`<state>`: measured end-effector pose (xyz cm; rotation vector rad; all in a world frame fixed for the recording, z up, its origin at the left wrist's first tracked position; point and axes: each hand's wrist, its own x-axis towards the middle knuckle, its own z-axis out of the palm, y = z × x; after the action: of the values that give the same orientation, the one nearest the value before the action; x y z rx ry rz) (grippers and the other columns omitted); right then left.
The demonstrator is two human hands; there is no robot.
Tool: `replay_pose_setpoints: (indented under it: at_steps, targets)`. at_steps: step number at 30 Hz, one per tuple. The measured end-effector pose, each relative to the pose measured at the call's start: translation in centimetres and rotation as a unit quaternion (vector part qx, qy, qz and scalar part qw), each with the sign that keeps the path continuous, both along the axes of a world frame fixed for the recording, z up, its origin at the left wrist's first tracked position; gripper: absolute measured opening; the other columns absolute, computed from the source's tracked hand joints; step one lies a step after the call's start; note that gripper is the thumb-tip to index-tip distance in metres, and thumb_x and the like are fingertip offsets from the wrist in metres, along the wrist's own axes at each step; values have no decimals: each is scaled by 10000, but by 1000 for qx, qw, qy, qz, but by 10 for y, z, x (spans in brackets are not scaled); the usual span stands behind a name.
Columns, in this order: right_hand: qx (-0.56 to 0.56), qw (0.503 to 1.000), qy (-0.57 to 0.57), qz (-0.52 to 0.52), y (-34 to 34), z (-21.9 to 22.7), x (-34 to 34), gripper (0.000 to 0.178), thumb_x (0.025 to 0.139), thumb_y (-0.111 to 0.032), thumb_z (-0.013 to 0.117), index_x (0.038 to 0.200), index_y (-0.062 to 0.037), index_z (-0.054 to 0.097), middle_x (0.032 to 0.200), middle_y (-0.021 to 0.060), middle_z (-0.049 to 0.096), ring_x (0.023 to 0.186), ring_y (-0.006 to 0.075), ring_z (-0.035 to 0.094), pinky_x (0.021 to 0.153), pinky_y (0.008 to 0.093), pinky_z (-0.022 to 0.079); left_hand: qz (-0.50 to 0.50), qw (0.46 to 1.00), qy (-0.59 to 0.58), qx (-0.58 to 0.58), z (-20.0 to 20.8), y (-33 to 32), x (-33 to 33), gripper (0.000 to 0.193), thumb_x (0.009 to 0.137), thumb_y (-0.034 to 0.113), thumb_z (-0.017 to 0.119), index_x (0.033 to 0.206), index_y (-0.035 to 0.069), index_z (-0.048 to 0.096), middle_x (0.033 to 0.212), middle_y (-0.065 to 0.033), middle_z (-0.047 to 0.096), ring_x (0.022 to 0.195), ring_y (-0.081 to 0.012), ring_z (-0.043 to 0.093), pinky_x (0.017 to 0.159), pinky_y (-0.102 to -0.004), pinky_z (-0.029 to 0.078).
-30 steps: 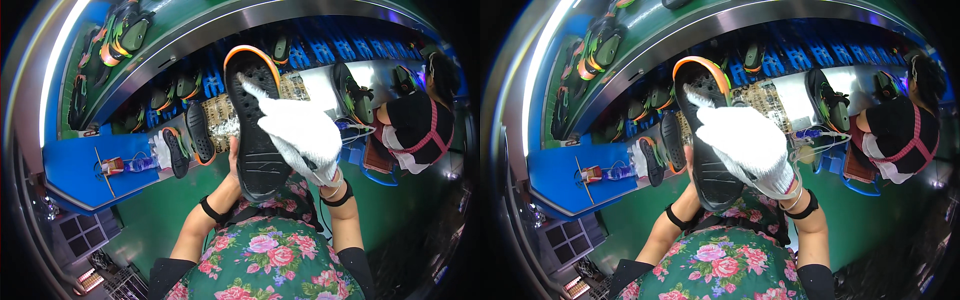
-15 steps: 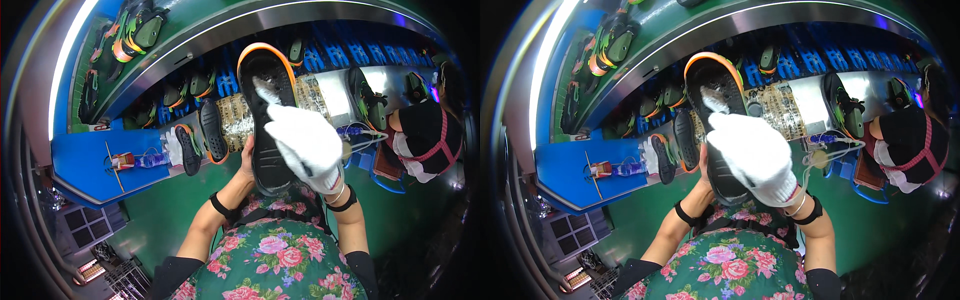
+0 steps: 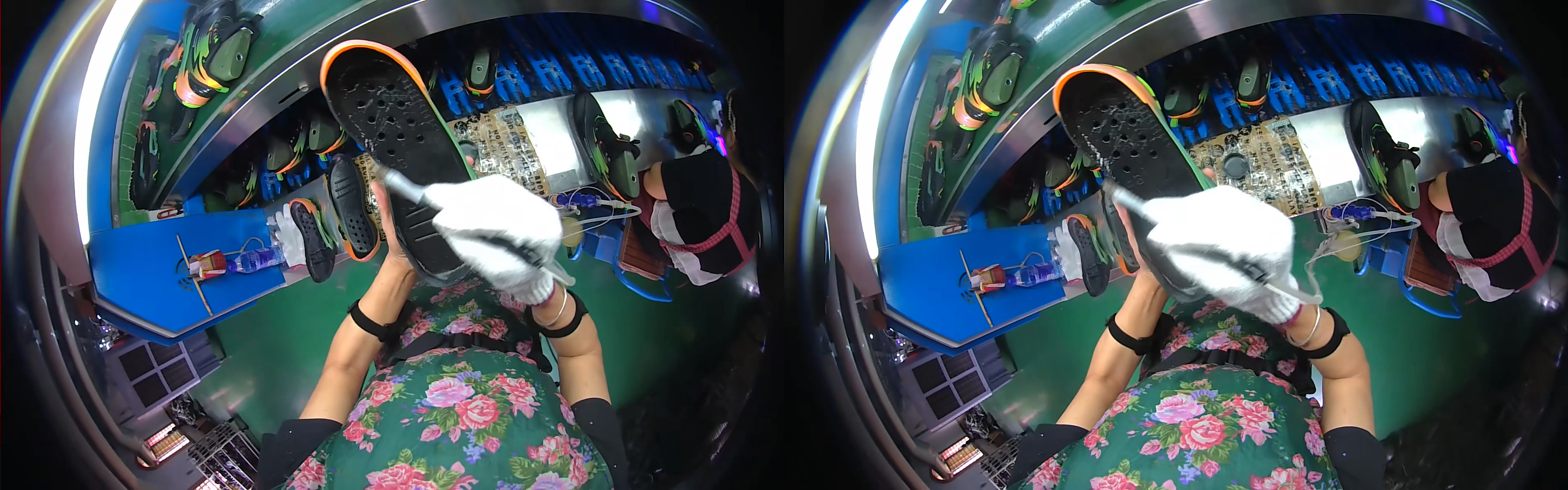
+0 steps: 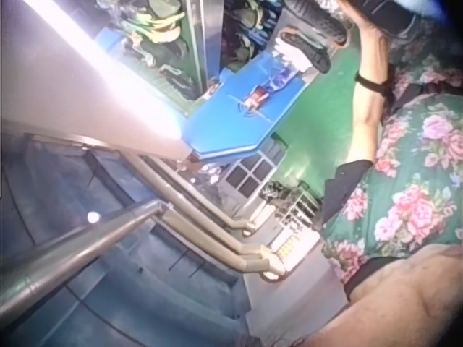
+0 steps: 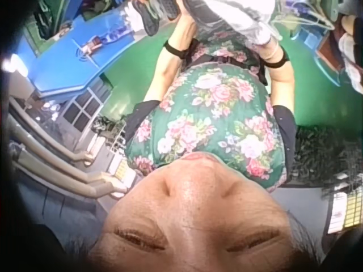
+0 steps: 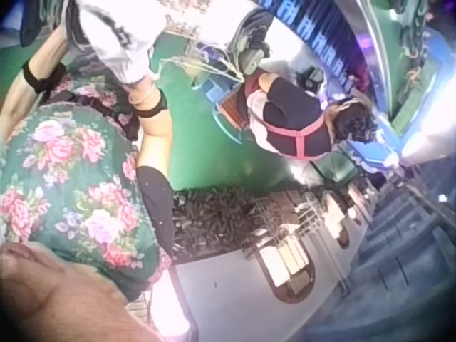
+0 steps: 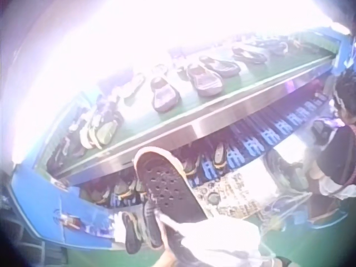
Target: Applying a liquid adhesive or primer to shoe soles using a manual brush on a production line.
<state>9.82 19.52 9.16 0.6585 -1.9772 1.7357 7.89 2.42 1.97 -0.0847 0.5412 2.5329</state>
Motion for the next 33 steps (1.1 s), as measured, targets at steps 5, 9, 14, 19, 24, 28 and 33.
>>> replay_pose_setpoints:
  at_steps: [5, 9, 14, 19, 24, 28, 33]
  targets:
    - [167, 984, 40, -53, 0, 3, 6, 320, 819, 17, 770, 1124, -76, 795, 1164, 147, 775, 1047, 304, 752, 905, 400, 593, -10, 999, 38, 3, 18, 10, -17, 1162, 872, 927, 370, 1613, 35, 301, 1560, -232, 454, 1367, -438, 528, 1111, -611, 474]
    - [81, 996, 26, 35, -2, -6, 7, 312, 804, -6, 797, 1104, -92, 805, 1151, 98, 783, 1019, 283, 756, 881, 384, 595, -39, 997, 53, 44, 9, 4, -32, 1163, 873, 930, 367, 1600, 24, 314, 1546, -218, 474, 1351, -455, 545, 1068, -616, 529]
    - [28, 999, -27, -7, -2, -2, 2, 304, 816, 15, 785, 1107, -70, 792, 1147, 142, 776, 1028, 304, 753, 890, 396, 594, -24, 990, 63, 125, 19, 16, -41, 1249, 807, 983, 395, 1610, 30, 298, 1465, -324, 520, 1241, -465, 627, 1018, -616, 546]
    - [48, 993, 4, 111, 2, -16, 13, 358, 905, -17, 722, 1259, -59, 739, 1278, 124, 737, 1194, 281, 695, 1055, 400, 525, -63, 981, 92, 161, 17, 10, -48, 1256, 781, 1000, 408, 1619, 73, 293, 1463, -311, 525, 1158, -490, 660, 962, -615, 571]
    - [-40, 993, -89, 66, -6, -9, 11, 313, 786, 18, 795, 1089, -62, 790, 1136, 132, 779, 997, 309, 753, 844, 401, 600, -52, 983, 99, 144, 12, 9, -58, 1250, 779, 994, 424, 1618, 76, 300, 1462, -309, 527, 1155, -479, 664, 973, -624, 569]
    - [34, 996, 4, 79, 0, -14, 13, 285, 793, -5, 802, 1071, -65, 795, 1138, 132, 783, 975, 306, 758, 841, 395, 602, -28, 984, 98, 148, 12, 8, -61, 1243, 784, 977, 458, 1608, 58, 309, 1461, -317, 522, 1216, -473, 635, 998, -639, 553]
    - [77, 996, -2, 44, 3, -8, 10, 282, 817, -45, 801, 1095, -93, 800, 1143, 131, 780, 1035, 300, 746, 879, 412, 587, -49, 980, 114, 157, 17, 10, -66, 1210, 801, 957, 473, 1586, 45, 341, 1434, -327, 537, 1218, -485, 625, 967, -630, 566]
